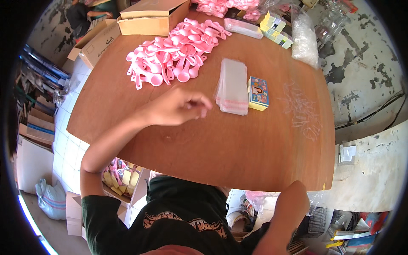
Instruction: The person packs plastic spoons by inserting a printed card and a spoon into a clear plastic sleeve, peeling off the adhesive backing, and folding the flap to seal the sleeve.
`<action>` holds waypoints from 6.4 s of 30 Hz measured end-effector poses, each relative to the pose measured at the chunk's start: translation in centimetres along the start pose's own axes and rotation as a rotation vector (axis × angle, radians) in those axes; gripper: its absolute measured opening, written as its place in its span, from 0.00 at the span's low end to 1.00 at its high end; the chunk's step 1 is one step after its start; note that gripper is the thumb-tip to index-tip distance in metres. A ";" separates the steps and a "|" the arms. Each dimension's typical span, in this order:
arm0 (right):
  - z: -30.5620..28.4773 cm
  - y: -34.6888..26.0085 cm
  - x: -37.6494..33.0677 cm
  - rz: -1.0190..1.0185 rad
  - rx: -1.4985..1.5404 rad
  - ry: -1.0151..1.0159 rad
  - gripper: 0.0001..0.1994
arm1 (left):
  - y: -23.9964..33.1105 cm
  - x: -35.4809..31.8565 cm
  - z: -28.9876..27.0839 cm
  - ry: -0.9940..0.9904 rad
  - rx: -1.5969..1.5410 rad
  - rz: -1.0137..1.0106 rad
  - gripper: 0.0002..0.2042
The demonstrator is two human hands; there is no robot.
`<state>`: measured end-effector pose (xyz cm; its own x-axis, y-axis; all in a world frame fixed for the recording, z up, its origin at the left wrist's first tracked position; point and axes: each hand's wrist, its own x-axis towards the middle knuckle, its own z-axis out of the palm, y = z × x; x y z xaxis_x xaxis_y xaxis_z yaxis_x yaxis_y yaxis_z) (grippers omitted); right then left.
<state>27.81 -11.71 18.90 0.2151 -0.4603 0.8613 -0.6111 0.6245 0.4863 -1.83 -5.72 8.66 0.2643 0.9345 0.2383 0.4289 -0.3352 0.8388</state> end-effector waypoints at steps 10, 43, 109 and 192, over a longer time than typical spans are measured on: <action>-2.8 9.2 -22.8 1.403 -0.794 -0.634 0.08 | -9.5 4.6 3.0 0.530 0.136 0.001 0.11; -4.8 9.1 -26.2 1.330 -0.679 -0.520 0.09 | -9.2 5.4 2.5 0.346 0.327 0.146 0.18; -5.5 8.8 -23.1 1.847 -0.543 0.078 0.11 | -9.1 5.6 1.5 0.640 -1.110 -0.162 0.35; -1.7 6.9 -23.6 2.100 0.288 0.600 0.10 | -5.2 3.7 6.2 0.395 -0.833 -0.277 0.13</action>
<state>19.76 4.53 2.20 -0.6097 0.7885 -0.0811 -0.2588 -0.2947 -0.9199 2.24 -1.22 2.15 -0.1298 0.9915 -0.0009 -0.3590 -0.0461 0.9322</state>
